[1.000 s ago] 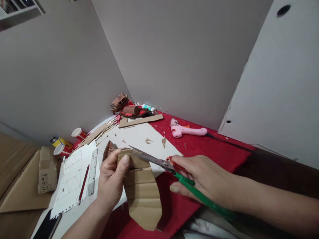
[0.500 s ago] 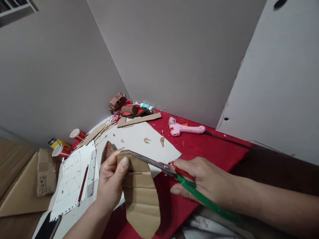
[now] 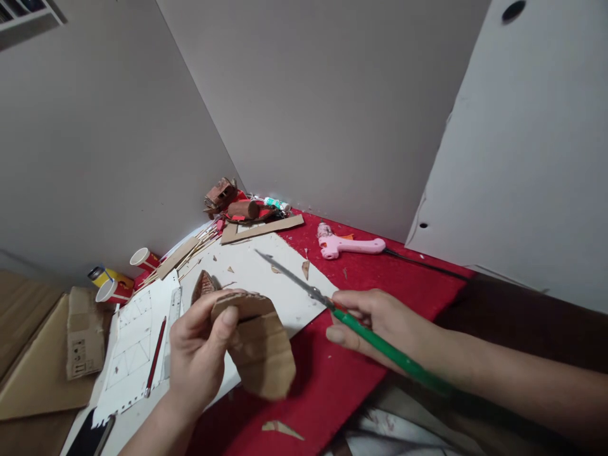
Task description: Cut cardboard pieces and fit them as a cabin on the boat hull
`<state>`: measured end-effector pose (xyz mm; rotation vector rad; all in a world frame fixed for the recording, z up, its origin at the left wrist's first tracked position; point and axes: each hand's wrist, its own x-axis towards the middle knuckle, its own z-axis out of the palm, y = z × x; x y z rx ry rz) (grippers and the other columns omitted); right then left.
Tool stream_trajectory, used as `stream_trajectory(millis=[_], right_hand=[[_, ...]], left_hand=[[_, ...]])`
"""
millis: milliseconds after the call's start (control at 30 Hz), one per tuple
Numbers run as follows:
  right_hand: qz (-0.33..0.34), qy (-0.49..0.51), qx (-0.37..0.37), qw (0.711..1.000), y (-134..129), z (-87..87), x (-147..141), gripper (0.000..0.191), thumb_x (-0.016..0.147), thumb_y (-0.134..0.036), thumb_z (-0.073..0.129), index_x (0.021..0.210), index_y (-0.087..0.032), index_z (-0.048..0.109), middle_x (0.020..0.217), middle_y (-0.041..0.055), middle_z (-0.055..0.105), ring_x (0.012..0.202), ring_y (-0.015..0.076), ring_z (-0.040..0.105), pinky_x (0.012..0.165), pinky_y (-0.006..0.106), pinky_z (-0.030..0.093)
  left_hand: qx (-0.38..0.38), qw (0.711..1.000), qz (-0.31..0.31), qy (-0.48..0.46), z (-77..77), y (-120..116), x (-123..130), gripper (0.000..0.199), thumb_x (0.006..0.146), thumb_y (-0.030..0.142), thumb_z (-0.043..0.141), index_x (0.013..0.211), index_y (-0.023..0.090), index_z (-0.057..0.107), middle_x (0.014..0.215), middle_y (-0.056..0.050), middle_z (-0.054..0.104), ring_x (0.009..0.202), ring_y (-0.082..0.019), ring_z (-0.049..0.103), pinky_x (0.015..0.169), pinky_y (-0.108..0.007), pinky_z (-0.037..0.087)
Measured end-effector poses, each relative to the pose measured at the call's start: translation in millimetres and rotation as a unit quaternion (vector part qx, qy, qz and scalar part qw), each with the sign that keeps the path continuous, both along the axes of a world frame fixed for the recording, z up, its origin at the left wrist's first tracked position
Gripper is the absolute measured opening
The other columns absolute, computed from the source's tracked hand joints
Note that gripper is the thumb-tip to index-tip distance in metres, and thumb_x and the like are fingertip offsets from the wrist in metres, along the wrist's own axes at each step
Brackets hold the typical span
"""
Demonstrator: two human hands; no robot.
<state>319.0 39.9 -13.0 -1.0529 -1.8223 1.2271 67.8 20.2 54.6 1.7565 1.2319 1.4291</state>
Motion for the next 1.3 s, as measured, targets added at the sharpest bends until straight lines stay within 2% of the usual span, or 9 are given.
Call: stream_trajectory(millis=[167,233,300,467,567,700,900,1100,1300], right_hand=[[0.019,0.085,-0.171,0.981,-6,19.6,-9,0.054,0.075,-0.072,0.063,0.068,-0.021,0.045,0.049,-0.0066,0.044,0.038,0.0085,0.040,0.038,0.021,0.029],[0.033,0.120,-0.158,0.980,-7,27.3,-13,0.051,0.075,-0.067,0.066,0.069,-0.021,0.047,0.049,-0.0064,0.045,0.039,0.0082,0.041,0.039,0.021,0.030],[0.041,0.144,-0.116,0.982,-8,31.4,-15,0.047,0.077,-0.062,0.068,0.072,-0.020,0.049,0.051,-0.0073,0.043,0.042,0.0077,0.038,0.040,0.020,0.030],[0.021,0.154,-0.032,0.987,-3,33.9,-14,0.044,0.077,-0.059,0.072,0.079,-0.019,0.052,0.062,-0.0058,0.044,0.051,0.0085,0.038,0.046,0.022,0.033],[0.001,0.147,-0.030,0.989,0,35.6,-14,0.044,0.075,-0.058,0.073,0.080,-0.019,0.053,0.065,-0.0050,0.046,0.054,0.0097,0.039,0.050,0.023,0.036],[0.000,0.126,-0.029,0.992,2,36.4,-20,0.041,0.071,-0.051,0.079,0.083,-0.018,0.057,0.074,-0.0006,0.057,0.065,0.0136,0.051,0.059,0.024,0.044],[0.013,0.108,-0.026,0.994,0,41.5,-37,0.026,0.070,-0.033,0.077,0.077,-0.018,0.056,0.068,-0.0038,0.053,0.062,0.0114,0.049,0.057,0.022,0.042],[0.020,0.174,-0.122,0.977,3,44.4,-40,0.030,0.069,-0.037,0.073,0.080,-0.020,0.051,0.056,-0.0071,0.052,0.047,0.0097,0.052,0.047,0.021,0.044],[-0.113,0.210,-0.029,0.971,19,49.8,-32,0.036,0.070,-0.045,0.076,0.081,-0.021,0.051,0.058,-0.0039,0.058,0.049,0.0146,0.061,0.047,0.025,0.052]], left_hand=[[0.321,0.885,-0.044,0.334,5.9,-8,-11,0.070,0.073,-0.001,0.075,0.133,0.034,0.062,0.119,-0.005,0.074,0.107,-0.027,0.071,0.096,-0.040,0.054],[0.359,0.841,-0.047,0.402,4.9,-9,-11,0.079,0.070,0.000,0.078,0.140,0.031,0.055,0.123,-0.007,0.072,0.109,-0.028,0.070,0.097,-0.040,0.053],[0.351,0.849,-0.059,0.390,5.1,-9,-8,0.078,0.073,-0.001,0.075,0.141,0.030,0.054,0.121,-0.008,0.072,0.107,-0.027,0.071,0.095,-0.039,0.054],[0.137,0.961,-0.078,0.226,15.1,-11,0,0.045,0.086,0.009,0.064,0.123,0.034,0.070,0.110,-0.004,0.077,0.098,-0.022,0.072,0.085,-0.029,0.054],[-0.061,0.985,-0.083,0.138,19.0,-10,1,0.024,0.089,0.024,0.066,0.108,0.030,0.078,0.102,-0.006,0.079,0.091,-0.022,0.072,0.078,-0.027,0.055],[-0.212,0.966,-0.143,0.044,16.4,-7,5,0.026,0.088,0.035,0.067,0.109,0.024,0.078,0.096,-0.009,0.079,0.081,-0.022,0.071,0.069,-0.027,0.054],[-0.251,0.950,-0.187,0.020,7.3,-8,15,0.031,0.088,0.036,0.067,0.115,0.023,0.076,0.106,-0.010,0.077,0.093,-0.024,0.071,0.083,-0.031,0.054],[-0.325,0.928,-0.144,-0.109,3.5,9,7,0.038,0.080,0.044,0.074,0.109,0.020,0.077,0.100,-0.011,0.078,0.087,-0.023,0.073,0.078,-0.031,0.056],[-0.420,0.870,-0.076,-0.246,1.2,35,-14,0.045,0.073,0.059,0.072,0.083,0.016,0.076,0.079,-0.011,0.077,0.074,-0.028,0.074,0.061,-0.033,0.058]])
